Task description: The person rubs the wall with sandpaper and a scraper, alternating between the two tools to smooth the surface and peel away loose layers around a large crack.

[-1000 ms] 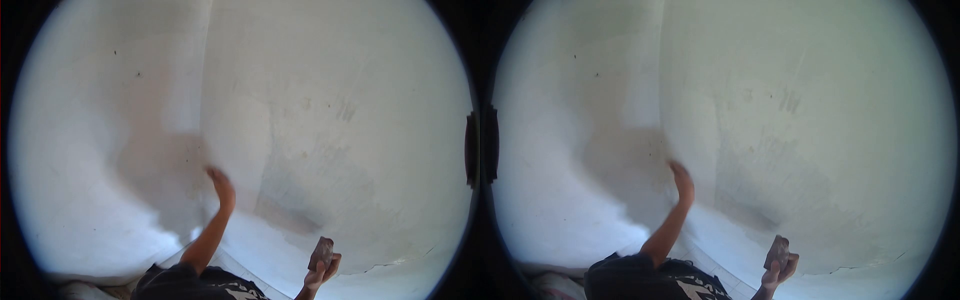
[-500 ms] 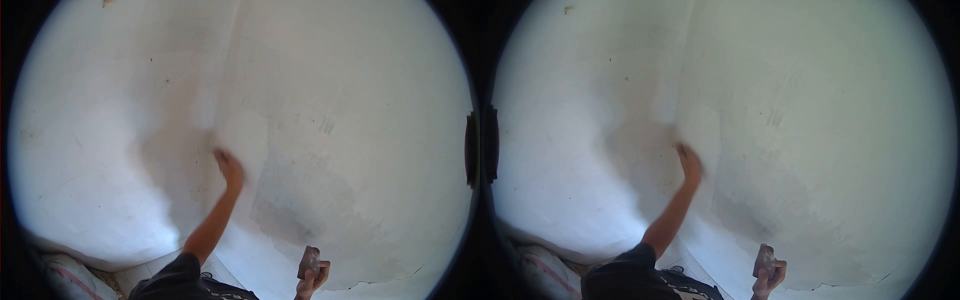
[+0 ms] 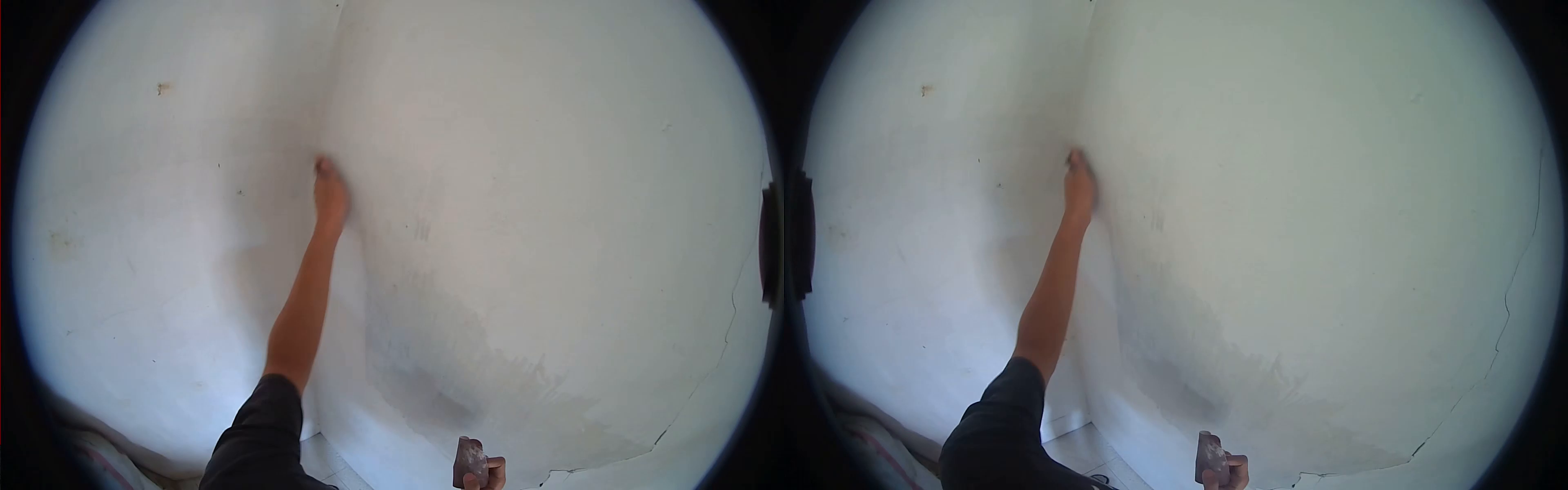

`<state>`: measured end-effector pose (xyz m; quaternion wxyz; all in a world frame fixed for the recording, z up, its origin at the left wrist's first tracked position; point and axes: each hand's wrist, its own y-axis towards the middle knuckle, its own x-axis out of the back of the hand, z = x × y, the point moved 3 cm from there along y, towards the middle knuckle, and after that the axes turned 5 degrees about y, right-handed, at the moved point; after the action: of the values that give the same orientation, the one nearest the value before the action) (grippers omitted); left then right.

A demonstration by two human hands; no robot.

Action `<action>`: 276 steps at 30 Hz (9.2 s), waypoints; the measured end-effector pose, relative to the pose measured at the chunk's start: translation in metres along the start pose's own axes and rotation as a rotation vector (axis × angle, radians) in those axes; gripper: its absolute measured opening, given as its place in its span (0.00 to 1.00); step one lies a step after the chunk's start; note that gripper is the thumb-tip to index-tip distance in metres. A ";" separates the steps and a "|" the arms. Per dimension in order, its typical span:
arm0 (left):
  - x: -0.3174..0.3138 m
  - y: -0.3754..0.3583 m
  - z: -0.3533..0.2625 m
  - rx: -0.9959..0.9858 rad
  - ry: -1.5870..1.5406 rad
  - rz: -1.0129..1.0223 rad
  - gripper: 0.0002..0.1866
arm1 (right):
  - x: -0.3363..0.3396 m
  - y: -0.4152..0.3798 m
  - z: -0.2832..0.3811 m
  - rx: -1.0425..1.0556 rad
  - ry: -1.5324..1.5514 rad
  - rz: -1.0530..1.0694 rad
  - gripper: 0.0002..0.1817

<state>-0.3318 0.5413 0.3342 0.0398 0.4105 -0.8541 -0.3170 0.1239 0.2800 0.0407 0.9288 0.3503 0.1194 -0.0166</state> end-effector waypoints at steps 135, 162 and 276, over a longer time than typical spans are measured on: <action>-0.051 -0.003 -0.132 -0.636 0.194 0.074 0.32 | 0.079 -0.165 0.199 -0.069 -0.568 -0.821 0.14; -0.129 -0.415 -0.212 -1.132 0.138 0.524 0.25 | 0.092 -0.107 0.192 0.089 -0.248 -0.707 0.15; 0.083 -0.733 -0.013 1.388 -0.595 1.375 0.29 | 0.111 -0.220 0.155 -0.155 -1.053 -0.233 0.26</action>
<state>0.1128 0.1357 -0.0920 -0.2470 -0.3317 -0.8754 0.2502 0.2389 0.0184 -0.0148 0.8781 0.2095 -0.3231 -0.2840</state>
